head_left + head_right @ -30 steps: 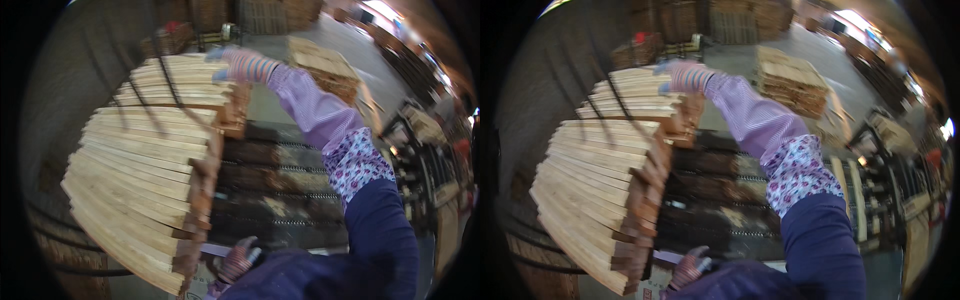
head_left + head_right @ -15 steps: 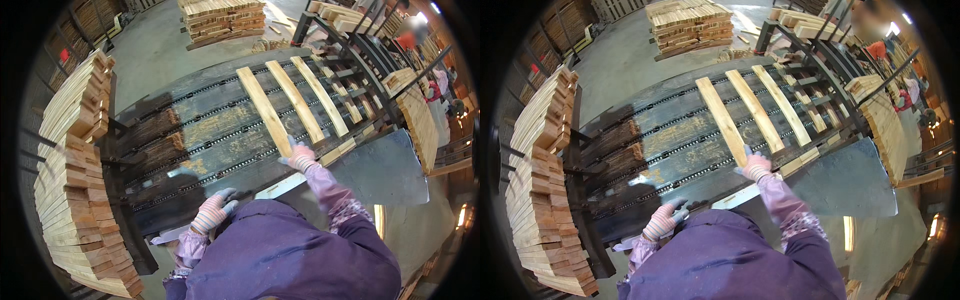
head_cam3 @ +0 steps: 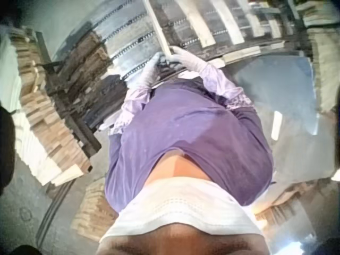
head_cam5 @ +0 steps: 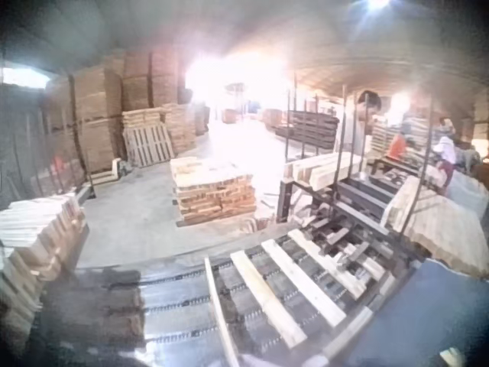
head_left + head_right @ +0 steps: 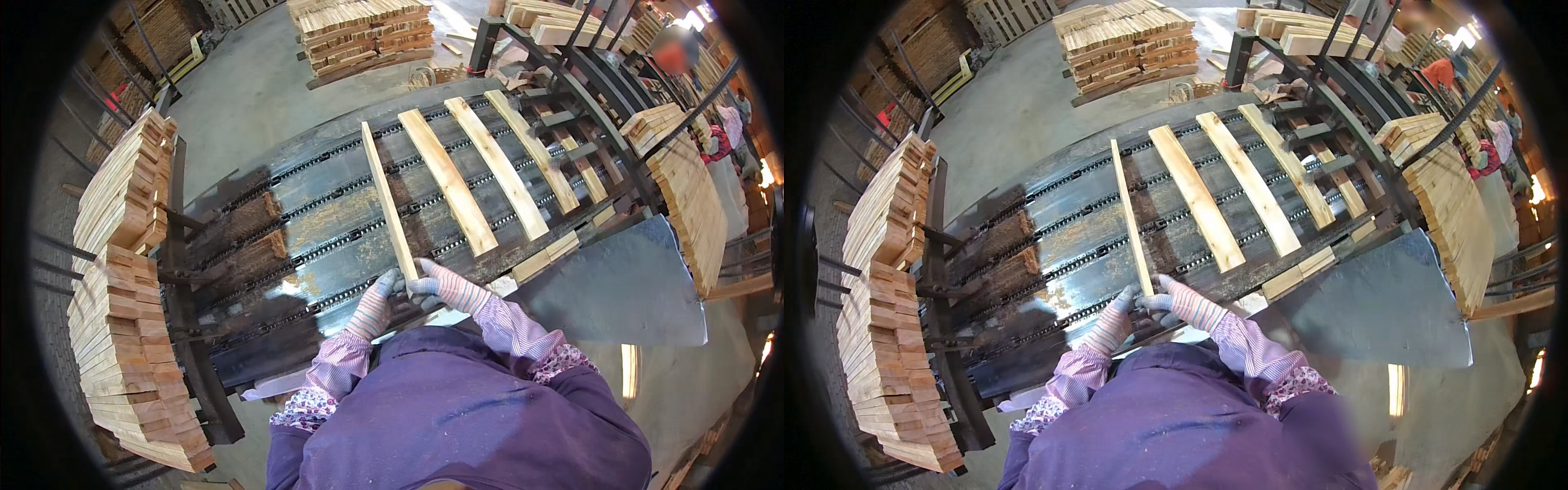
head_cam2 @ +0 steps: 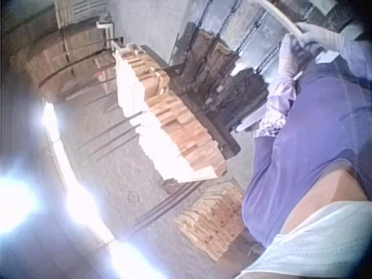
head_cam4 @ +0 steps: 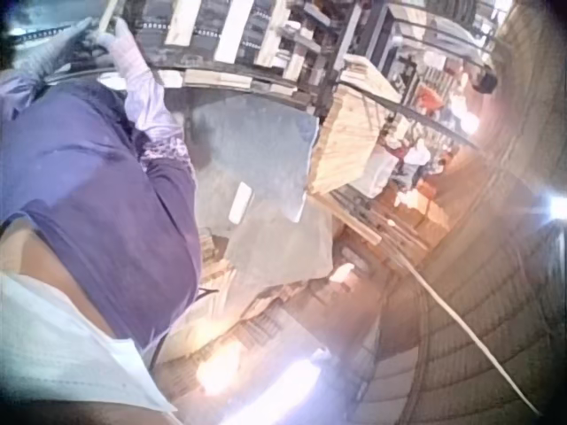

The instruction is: The person repeatedly picks up wooden planks from a conveyor belt and stacks them onto a nearby pile. The person handles the planks by hand, placing them one at a time or in small groups onto the growing stack.

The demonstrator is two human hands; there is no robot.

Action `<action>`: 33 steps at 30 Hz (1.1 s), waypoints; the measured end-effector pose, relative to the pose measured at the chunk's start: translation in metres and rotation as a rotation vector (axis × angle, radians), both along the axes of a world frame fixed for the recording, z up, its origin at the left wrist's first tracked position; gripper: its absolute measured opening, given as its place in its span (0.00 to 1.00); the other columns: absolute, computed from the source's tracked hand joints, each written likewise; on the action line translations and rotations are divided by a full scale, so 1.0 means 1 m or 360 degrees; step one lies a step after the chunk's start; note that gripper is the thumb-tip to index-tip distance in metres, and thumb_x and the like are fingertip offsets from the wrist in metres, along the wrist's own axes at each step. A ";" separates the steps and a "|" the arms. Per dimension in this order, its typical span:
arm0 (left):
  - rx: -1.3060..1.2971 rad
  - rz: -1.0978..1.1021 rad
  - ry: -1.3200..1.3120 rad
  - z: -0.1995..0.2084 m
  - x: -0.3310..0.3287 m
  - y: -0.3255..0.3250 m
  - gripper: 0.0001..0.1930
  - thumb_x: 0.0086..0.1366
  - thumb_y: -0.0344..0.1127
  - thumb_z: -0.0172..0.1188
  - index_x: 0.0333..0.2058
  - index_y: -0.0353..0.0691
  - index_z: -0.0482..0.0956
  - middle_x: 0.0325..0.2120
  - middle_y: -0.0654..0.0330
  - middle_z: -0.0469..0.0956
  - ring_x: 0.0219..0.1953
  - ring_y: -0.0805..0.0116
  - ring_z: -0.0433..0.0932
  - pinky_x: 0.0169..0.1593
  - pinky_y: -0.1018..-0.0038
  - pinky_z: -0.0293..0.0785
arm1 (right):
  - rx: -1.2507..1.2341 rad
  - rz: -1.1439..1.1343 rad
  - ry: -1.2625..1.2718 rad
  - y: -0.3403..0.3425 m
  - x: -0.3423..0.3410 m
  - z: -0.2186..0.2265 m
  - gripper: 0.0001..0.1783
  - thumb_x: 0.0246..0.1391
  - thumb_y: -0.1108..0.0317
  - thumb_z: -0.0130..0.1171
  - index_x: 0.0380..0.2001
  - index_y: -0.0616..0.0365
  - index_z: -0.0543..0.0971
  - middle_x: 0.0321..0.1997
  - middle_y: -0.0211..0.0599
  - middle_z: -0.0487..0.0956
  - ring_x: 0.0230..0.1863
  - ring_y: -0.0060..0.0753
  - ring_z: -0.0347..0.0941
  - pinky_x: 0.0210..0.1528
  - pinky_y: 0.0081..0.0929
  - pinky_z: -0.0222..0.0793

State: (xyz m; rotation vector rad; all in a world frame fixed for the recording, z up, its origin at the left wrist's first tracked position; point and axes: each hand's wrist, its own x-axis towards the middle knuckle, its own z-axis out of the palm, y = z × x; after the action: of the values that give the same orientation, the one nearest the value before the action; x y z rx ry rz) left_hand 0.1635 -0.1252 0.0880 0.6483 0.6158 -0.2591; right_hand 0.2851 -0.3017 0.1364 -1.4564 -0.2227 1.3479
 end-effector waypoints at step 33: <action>0.0459 0.0784 0.0196 0.009 -0.170 0.056 0.24 0.78 0.46 0.57 0.66 0.43 0.71 0.52 0.63 0.81 0.49 0.74 0.81 0.53 0.71 0.80 | 0.0407 0.1974 -0.3276 0.514 -0.057 0.350 0.56 0.48 0.77 0.72 0.76 0.22 0.61 0.61 0.44 0.76 0.57 0.53 0.80 0.56 0.43 0.80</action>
State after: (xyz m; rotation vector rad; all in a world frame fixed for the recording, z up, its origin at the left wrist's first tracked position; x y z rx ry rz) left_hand -0.0060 -0.0694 0.0967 0.7373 0.9191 0.2565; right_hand 0.2279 0.2124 0.4868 -1.9095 -2.7259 -0.1219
